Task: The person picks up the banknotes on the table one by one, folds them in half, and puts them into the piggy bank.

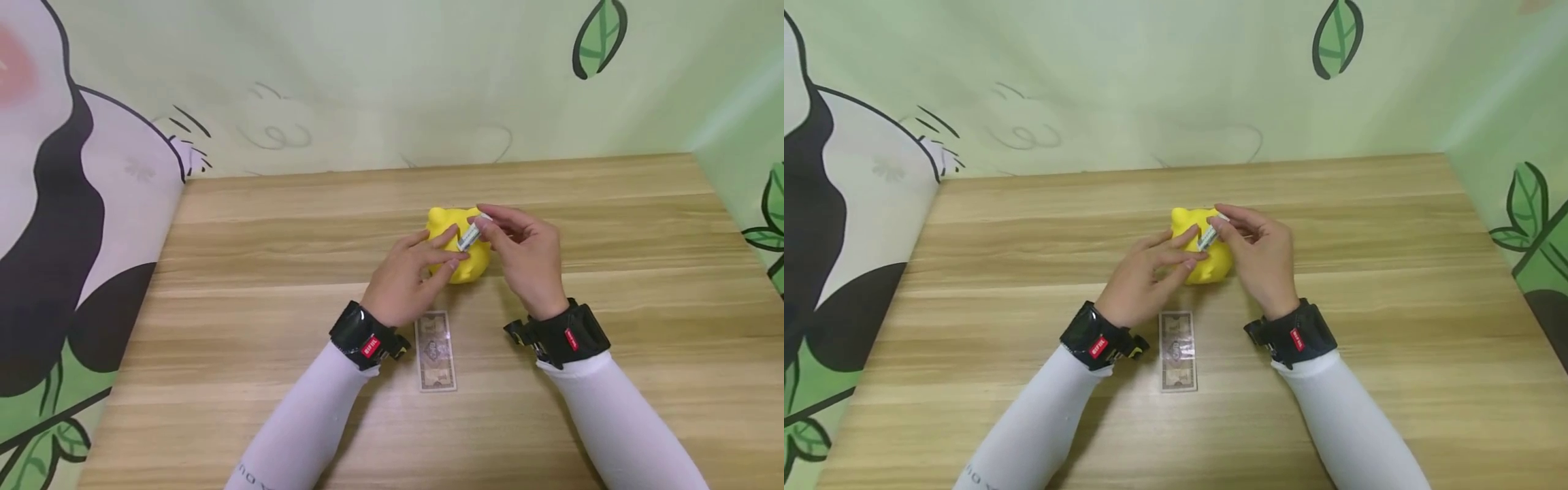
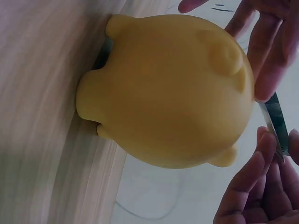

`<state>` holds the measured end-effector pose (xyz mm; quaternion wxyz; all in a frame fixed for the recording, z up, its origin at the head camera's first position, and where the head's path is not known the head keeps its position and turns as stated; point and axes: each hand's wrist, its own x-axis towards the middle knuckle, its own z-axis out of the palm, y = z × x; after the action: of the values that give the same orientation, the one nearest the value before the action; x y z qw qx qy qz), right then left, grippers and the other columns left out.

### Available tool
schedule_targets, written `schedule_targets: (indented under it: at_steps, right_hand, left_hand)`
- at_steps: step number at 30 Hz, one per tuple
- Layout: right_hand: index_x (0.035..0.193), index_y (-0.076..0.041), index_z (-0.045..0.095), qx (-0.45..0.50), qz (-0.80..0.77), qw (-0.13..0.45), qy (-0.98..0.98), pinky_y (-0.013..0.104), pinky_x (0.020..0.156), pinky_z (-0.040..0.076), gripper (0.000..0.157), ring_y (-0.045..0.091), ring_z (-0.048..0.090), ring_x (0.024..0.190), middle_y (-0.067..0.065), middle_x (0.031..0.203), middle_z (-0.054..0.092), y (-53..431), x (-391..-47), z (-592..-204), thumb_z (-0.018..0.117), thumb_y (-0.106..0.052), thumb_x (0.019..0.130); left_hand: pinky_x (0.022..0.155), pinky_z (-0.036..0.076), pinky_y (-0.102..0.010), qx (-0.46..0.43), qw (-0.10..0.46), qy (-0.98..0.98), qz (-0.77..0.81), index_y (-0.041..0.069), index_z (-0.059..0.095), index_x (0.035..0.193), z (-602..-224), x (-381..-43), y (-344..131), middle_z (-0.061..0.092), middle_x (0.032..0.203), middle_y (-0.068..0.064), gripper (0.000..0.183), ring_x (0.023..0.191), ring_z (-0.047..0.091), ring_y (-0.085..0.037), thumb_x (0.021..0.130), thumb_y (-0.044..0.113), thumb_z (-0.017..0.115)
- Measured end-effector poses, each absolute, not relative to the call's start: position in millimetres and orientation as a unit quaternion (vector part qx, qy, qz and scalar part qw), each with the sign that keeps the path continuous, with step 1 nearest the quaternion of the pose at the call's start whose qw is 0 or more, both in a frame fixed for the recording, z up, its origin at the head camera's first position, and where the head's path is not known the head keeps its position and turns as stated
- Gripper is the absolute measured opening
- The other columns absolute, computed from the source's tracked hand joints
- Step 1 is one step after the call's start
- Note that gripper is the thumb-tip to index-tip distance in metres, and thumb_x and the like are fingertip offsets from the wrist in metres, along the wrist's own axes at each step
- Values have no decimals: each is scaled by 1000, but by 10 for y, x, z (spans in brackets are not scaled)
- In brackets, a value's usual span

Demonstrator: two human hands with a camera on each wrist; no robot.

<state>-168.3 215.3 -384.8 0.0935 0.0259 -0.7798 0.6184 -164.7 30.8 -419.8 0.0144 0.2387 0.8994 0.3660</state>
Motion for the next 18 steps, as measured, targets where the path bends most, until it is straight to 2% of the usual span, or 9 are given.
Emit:
schedule_targets:
  at_steps: [6, 13, 18]
  right_hand:
    - [112, -2, 71, 14, 582, 99, -807, 20, 63, 44, 25, 19, 59, 81, 17, 100, 71, 2086, -1722, -3805, 69, -15, 90]
    - [107, -18, 75, 16, 573, 107, -812, 23, 63, 47, 28, 13, 59, 83, 5, 98, 72, 2140, -1939, -4120, 72, -38, 87]
    - [107, -20, 75, 31, 561, 105, -821, 23, 61, 48, 29, 12, 60, 81, 4, 98, 73, 2096, -1961, -4152, 72, -40, 87]
  left_hand:
    - [112, 31, -46, 244, 10, 898, 367, 29, 68, 120, -4213, -1658, 295, 40, 145, 15, 26, 134, 32, -24, 100, 35, 51]
    - [111, 33, -46, 242, 12, 896, 371, 30, 69, 119, -4229, -1661, 289, 42, 143, 16, 25, 133, 33, -23, 100, 34, 52]
    - [109, 36, -48, 240, 10, 898, 369, 33, 68, 119, -4223, -1664, 281, 42, 142, 16, 25, 132, 34, -24, 100, 35, 52]
